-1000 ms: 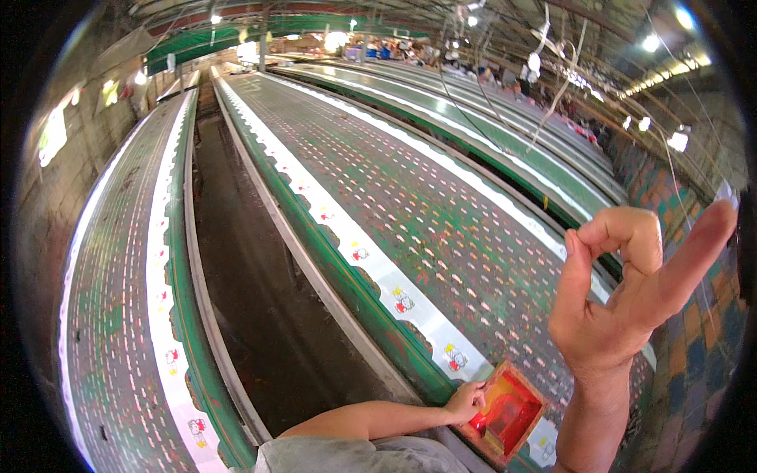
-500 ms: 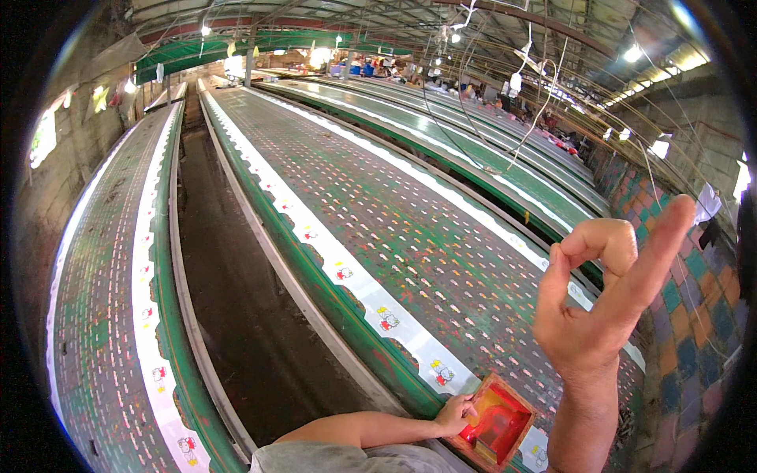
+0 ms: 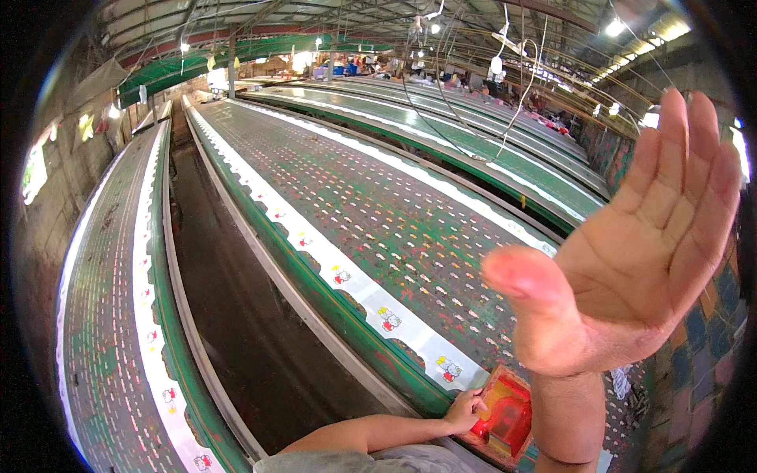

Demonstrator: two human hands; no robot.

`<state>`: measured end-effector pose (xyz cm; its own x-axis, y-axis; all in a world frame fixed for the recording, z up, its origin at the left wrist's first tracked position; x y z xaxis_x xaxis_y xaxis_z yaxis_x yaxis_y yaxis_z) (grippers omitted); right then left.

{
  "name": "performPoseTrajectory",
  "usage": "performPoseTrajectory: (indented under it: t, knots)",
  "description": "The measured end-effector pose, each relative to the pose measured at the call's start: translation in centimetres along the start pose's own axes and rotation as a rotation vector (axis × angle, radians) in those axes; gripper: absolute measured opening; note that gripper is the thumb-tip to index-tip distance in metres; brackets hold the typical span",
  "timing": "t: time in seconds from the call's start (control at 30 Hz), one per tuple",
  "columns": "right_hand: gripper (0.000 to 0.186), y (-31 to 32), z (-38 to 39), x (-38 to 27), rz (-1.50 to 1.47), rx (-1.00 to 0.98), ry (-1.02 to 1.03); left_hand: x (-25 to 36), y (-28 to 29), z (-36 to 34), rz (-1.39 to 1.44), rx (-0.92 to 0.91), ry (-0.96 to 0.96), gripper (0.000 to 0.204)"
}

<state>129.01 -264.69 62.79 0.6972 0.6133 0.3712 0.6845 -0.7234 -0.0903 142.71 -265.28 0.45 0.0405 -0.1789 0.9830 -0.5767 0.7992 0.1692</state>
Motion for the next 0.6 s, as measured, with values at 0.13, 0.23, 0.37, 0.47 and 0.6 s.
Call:
performPoseTrajectory:
  t: [0.13, 0.23, 0.37, 0.47, 0.6]
  knots:
    - [0.115, -1.4, 0.8, -0.1, -0.031, 0.004, -0.041, -1.8, -0.3, -0.3, -0.029, 0.072, -0.044, 0.018]
    - [0.108, -1.6, 1.4, 0.1, -0.021, -0.015, -0.061, -1.8, -0.8, -0.3, -0.1, 0.082, -0.11, 0.018]
    - [0.1, -1.8, 1.5, 0.5, -0.024, -0.043, -0.075, -2.2, -1.1, -0.6, -0.053, 0.06, -0.144, 0.016]
    - [0.094, -1.7, 1.2, 0.4, -0.017, -0.077, -0.08, -2.3, -1.2, -0.9, -0.067, 0.066, -0.184, 0.016]
    - [0.086, -1.1, 1.1, 1.4, -0.008, -0.114, -0.091, -1.1, -0.4, 0.0, -0.112, 0.069, -0.112, 0.017]
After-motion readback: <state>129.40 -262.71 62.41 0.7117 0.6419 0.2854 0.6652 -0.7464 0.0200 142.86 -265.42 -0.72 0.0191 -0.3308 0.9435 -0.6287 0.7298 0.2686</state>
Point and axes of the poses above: each hand's wrist, its own z-axis away from the middle knuckle, its own y-axis out of the back of the hand, x = y × z, the point moved 7 cm from there along -z, towards the middle knuckle, and after that the axes turned 3 degrees about y, right-handed, at the moved point
